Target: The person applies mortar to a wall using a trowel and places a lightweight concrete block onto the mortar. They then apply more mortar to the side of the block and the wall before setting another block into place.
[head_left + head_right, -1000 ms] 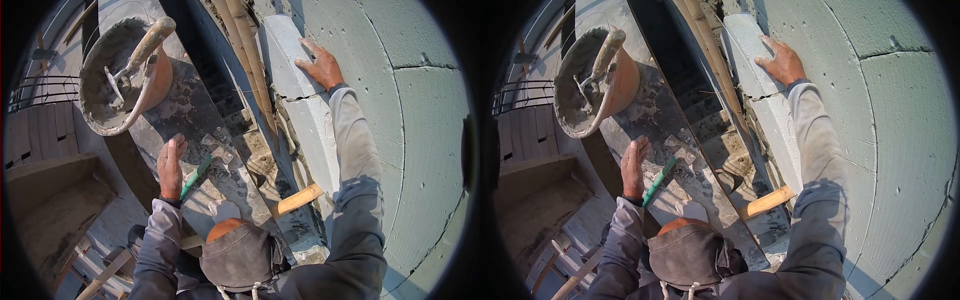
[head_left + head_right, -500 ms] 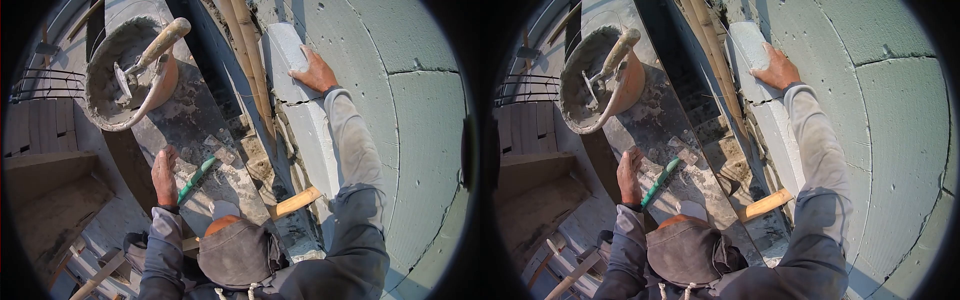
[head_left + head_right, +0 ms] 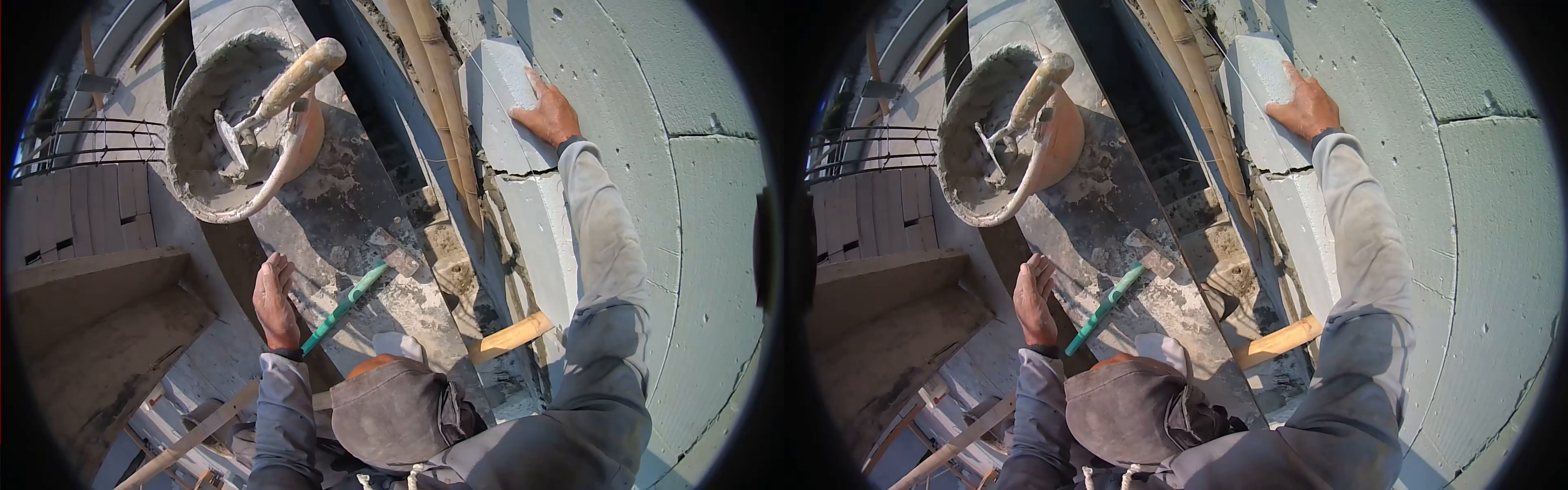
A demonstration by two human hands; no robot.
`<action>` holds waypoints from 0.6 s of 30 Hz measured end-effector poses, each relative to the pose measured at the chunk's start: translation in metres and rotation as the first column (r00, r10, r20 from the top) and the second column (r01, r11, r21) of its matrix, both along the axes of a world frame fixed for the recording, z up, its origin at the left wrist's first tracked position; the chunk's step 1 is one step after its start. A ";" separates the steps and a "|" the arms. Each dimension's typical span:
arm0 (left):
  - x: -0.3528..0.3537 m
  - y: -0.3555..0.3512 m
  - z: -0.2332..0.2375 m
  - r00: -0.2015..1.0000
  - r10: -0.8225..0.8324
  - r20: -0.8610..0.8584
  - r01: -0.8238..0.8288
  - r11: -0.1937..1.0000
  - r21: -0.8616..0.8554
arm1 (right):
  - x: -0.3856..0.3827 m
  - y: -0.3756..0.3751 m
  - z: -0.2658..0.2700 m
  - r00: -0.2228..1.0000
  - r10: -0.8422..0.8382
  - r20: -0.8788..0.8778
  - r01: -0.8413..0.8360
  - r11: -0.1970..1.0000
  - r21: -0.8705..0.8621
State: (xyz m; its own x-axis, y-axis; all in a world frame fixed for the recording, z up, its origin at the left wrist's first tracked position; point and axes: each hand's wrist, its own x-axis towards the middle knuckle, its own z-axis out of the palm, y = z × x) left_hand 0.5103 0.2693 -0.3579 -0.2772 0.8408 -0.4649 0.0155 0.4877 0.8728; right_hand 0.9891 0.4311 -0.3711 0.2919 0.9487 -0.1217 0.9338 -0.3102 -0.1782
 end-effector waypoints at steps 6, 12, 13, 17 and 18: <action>-0.012 -0.018 -0.004 0.997 -0.037 -0.066 0.037 0.999 -0.001 | -0.008 0.016 0.036 0.999 -0.012 0.052 0.010 0.999 0.044; -0.024 -0.034 -0.010 0.998 -0.021 -0.056 0.020 1.000 -0.014 | -0.010 0.021 0.098 0.990 0.045 0.130 -0.072 0.974 0.214; -0.026 -0.035 -0.009 0.998 -0.007 -0.056 0.007 1.000 -0.006 | -0.011 0.021 0.113 0.989 0.068 0.129 -0.095 0.972 0.216; -0.039 -0.039 -0.001 0.997 0.018 -0.072 -0.014 0.999 0.052 | -0.024 0.003 0.194 0.981 0.149 0.127 -0.174 0.961 0.213; -0.044 -0.042 0.002 0.997 0.018 -0.070 -0.013 0.998 0.067 | -0.036 -0.012 0.221 0.966 0.217 0.141 -0.244 0.945 0.218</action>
State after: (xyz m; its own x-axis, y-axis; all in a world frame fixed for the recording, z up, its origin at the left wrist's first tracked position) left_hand 0.4660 0.2272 -0.3561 -0.3205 0.8648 -0.3865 0.0715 0.4290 0.9005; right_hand 0.9528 0.4196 -0.1497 0.0610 0.9896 0.1303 0.9930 -0.0470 -0.1084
